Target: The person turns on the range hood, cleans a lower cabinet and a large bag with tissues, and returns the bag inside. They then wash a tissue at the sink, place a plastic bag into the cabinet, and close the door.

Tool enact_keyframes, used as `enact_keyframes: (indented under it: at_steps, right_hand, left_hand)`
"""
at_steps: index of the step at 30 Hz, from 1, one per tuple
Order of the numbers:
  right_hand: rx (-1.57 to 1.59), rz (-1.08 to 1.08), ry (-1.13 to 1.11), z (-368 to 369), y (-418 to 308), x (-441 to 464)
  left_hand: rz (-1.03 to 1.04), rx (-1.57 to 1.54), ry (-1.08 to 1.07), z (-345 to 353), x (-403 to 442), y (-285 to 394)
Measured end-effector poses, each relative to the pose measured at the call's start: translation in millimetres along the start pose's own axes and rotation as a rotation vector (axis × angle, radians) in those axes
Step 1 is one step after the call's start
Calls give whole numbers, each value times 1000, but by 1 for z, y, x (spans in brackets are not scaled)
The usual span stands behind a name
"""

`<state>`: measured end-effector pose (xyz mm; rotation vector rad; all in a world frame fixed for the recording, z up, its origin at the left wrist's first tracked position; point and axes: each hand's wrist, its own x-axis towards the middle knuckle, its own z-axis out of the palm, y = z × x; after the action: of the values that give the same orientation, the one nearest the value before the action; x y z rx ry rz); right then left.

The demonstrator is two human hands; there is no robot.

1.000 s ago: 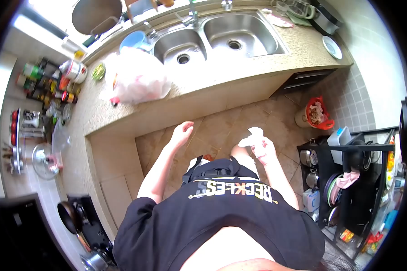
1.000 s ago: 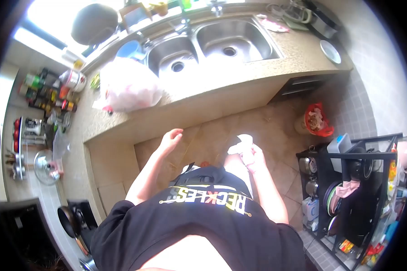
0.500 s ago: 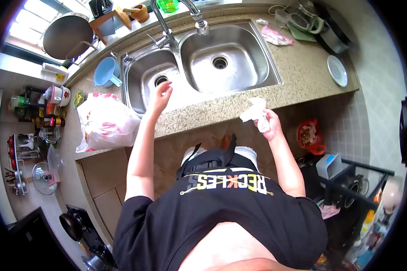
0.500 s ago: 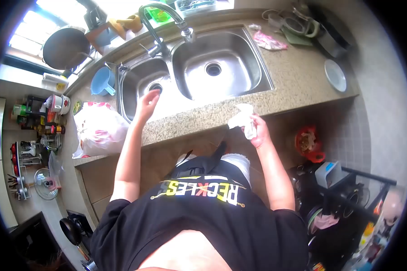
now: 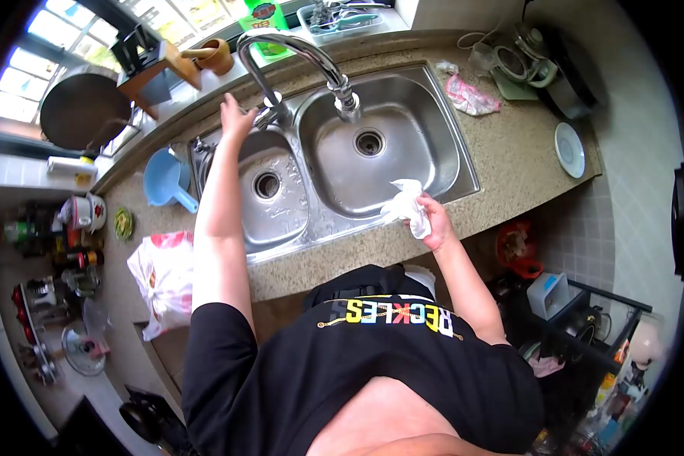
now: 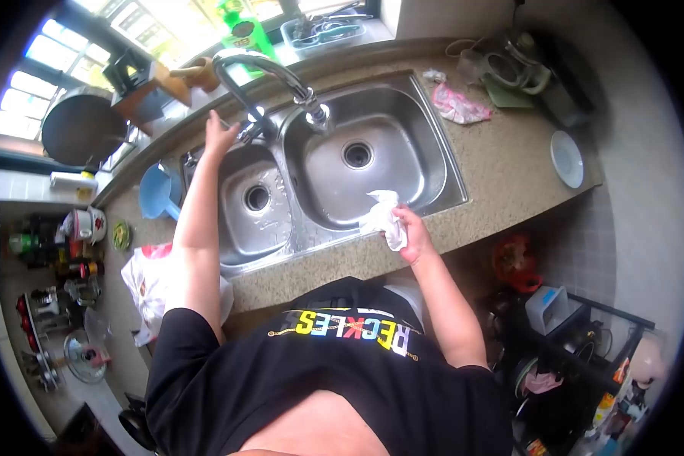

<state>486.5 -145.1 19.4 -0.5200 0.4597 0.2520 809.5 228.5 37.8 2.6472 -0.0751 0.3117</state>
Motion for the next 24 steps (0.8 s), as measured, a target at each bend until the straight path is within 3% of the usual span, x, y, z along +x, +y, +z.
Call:
enact_keyframes:
  at_steps: [3, 5, 7, 9, 11, 19, 20, 21, 23, 24]
  right_hand:
    - [-12, 0, 42, 9, -4, 10]
    - [-35, 46, -30, 13, -6, 23]
    - [-144, 32, -27, 28, -7, 40]
    - [-204, 16, -45, 34, -8, 68]
    - [-240, -12, 28, 40, -10, 106]
    - [-344, 88, -221, 68, -11, 222]
    - [-324, 137, -247, 68, -9, 231]
    - [-322, 140, -256, 77, -8, 227]
    - [-453, -15, -181, 90, -10, 218]
    - [-399, -32, -101, 89, -6, 220]
  left_hand:
    - [-327, -767, 108, 7, 28, 1]
    - [-407, -795, -6, 4, 34, -7]
    - [-301, -948, 79, 19, 29, -25]
    - [-139, -630, 190, 17, 16, -29]
    - [-88, -553, 177, 12, -1, -22]
    - [-95, -720, 201, 7, -49, -6]
    - [-134, -506, 197, 6, -54, 5]
    - [-103, -148, 335, 12, -63, 20]
    - [-258, -351, 325, 45, -81, 42]
    - [-292, -445, 175, 58, -90, 61]
